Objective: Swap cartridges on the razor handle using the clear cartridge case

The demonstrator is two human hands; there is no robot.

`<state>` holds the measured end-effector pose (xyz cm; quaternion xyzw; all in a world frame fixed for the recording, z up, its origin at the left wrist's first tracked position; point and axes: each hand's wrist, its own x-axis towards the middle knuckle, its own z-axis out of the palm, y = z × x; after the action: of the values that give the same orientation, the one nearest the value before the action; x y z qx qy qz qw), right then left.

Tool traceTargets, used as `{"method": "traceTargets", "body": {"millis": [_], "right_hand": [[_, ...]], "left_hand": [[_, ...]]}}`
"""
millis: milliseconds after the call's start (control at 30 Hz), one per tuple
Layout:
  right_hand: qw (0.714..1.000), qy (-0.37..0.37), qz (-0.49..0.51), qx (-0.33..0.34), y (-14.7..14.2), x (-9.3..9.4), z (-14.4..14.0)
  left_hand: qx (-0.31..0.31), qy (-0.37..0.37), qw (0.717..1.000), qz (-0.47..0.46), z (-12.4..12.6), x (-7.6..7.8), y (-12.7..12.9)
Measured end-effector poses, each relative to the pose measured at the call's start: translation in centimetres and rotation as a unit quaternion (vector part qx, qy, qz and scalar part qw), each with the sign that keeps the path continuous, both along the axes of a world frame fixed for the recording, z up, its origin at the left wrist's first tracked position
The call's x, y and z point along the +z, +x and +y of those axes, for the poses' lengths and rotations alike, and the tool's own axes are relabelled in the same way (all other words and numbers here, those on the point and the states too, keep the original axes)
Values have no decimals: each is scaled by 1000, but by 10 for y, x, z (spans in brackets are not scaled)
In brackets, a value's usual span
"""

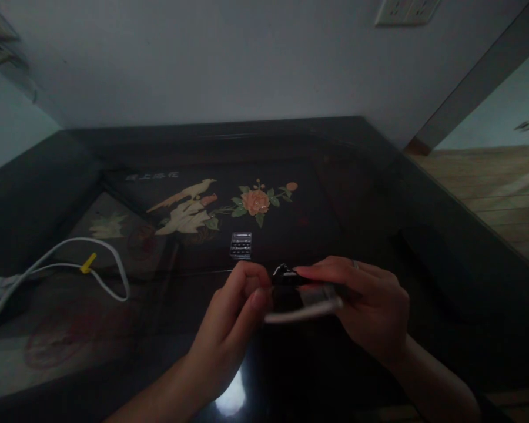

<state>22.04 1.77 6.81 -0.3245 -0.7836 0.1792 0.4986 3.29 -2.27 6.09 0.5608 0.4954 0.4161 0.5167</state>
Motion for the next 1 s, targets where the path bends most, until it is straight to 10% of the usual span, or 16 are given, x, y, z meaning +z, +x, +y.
{"method": "traceTargets", "body": {"millis": [333, 1000], "right_hand": [[999, -44, -25, 12, 0, -3, -1], [973, -203, 99, 45, -20, -10, -19]], "left_hand": [[-32, -106, 993, -49, 1, -2, 3], [35, 39, 995, 80, 4, -1, 3]]}}
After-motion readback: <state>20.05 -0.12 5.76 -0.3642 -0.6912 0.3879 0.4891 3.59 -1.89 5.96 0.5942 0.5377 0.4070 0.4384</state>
